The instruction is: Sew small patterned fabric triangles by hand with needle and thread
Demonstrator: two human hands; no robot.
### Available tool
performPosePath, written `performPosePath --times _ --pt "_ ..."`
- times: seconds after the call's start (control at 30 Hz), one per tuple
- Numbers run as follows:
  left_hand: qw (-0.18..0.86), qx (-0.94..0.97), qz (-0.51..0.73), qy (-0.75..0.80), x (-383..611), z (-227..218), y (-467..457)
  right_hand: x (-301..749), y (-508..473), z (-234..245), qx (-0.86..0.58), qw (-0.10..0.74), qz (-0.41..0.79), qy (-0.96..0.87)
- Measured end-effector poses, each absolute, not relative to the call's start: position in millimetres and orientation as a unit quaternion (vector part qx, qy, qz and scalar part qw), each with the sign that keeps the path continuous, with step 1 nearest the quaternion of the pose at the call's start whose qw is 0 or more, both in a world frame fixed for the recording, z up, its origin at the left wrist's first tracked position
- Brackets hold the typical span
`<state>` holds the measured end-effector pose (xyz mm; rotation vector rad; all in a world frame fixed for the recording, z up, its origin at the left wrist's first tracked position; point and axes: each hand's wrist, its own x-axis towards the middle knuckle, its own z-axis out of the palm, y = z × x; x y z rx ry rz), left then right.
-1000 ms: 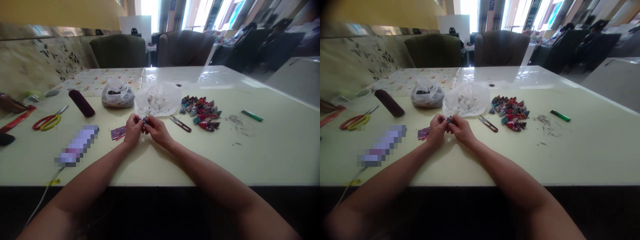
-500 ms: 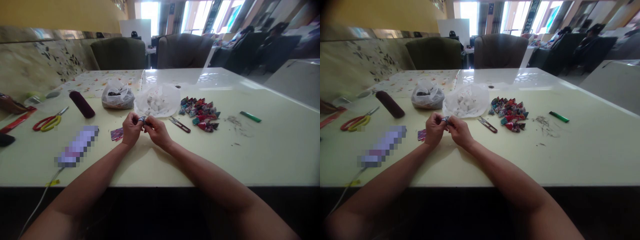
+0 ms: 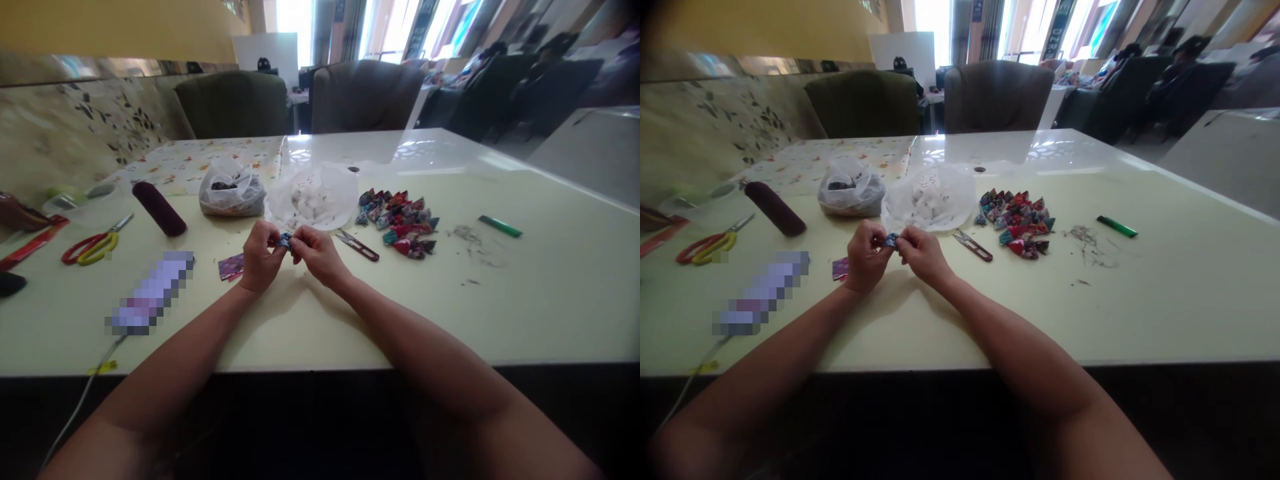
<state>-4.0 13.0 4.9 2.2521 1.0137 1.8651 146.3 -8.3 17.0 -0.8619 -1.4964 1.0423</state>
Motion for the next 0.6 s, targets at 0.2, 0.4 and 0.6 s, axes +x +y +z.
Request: performPosePath --times 0.2,0.4,0.6 --pt "0.019 0.721 0.605 0.337 -7.1 7.6 14.2 145.2 -8.9 20.1 -0.383 0.557 0.428 -0.599" --pt "0.062 0.732 0.586 0.342 -5.3 12.8 10.8 147.6 -7.9 20.4 -0.366 0.549 0.441 -0.608" --pt "0.075 0.687 0.614 0.381 -3.4 12.3 8.4 143.5 -11.9 22.2 -0.37 0.56 0.39 -0.631"
